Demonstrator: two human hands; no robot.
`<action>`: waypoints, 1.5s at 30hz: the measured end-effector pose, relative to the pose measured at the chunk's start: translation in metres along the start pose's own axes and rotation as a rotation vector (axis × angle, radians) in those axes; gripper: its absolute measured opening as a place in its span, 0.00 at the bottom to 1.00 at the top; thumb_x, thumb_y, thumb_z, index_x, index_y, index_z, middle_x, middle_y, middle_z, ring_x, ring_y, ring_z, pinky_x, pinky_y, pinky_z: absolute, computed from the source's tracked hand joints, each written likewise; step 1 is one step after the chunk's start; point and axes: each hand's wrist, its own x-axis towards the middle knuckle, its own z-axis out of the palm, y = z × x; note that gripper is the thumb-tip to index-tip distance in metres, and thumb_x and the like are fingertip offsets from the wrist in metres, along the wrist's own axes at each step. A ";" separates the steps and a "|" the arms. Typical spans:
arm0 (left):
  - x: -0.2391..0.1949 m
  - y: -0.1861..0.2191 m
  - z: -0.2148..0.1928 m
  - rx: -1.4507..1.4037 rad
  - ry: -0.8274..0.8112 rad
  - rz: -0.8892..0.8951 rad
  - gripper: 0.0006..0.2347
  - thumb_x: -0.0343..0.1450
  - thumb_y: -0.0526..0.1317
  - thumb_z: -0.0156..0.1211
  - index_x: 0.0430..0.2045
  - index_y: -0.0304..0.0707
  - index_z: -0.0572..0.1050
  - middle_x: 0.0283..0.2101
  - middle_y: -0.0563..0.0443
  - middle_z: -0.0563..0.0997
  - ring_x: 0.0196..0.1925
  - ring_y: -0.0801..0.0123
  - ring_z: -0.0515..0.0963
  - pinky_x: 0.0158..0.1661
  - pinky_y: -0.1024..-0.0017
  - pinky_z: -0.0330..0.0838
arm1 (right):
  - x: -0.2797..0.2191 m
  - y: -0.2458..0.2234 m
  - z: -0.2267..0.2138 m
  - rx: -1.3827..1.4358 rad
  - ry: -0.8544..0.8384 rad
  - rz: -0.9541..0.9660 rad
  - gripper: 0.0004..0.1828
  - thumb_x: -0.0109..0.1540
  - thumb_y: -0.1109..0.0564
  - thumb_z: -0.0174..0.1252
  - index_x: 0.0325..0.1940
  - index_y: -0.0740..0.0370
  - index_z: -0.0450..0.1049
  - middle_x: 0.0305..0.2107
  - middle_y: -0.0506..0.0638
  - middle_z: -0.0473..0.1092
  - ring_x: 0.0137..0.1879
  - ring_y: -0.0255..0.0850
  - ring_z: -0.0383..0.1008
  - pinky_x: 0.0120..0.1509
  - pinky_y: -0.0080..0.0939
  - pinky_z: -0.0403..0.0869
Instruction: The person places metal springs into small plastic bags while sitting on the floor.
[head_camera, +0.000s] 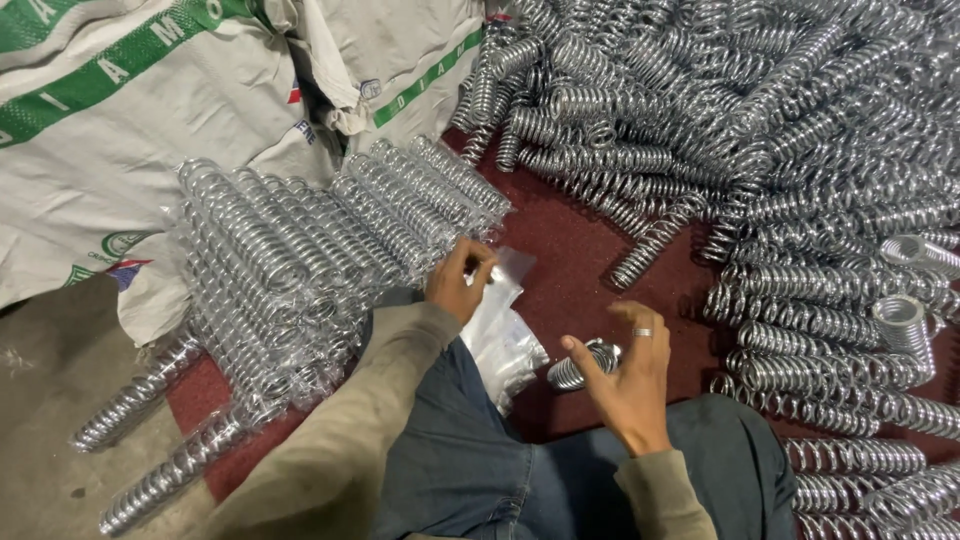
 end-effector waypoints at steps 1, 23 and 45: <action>0.001 0.020 0.003 -0.002 0.000 0.002 0.06 0.75 0.39 0.64 0.34 0.42 0.71 0.40 0.50 0.85 0.38 0.50 0.85 0.39 0.57 0.81 | 0.009 -0.012 -0.005 -0.002 0.002 0.000 0.34 0.57 0.43 0.73 0.57 0.61 0.65 0.50 0.60 0.67 0.57 0.63 0.69 0.61 0.63 0.67; -0.107 0.172 -0.035 -1.119 -0.798 -0.528 0.17 0.78 0.52 0.48 0.39 0.36 0.76 0.33 0.52 0.78 0.29 0.78 0.73 0.33 0.81 0.62 | -0.067 -0.027 -0.035 0.281 0.237 0.133 0.12 0.71 0.56 0.52 0.37 0.65 0.75 0.29 0.49 0.69 0.35 0.34 0.66 0.44 0.31 0.65; -0.091 0.136 0.021 -1.090 -0.442 -0.672 0.09 0.79 0.43 0.54 0.33 0.39 0.74 0.27 0.54 0.77 0.26 0.79 0.73 0.31 0.81 0.70 | -0.050 0.009 -0.047 0.445 -0.297 0.468 0.08 0.66 0.55 0.58 0.35 0.58 0.77 0.26 0.45 0.70 0.34 0.36 0.70 0.43 0.36 0.68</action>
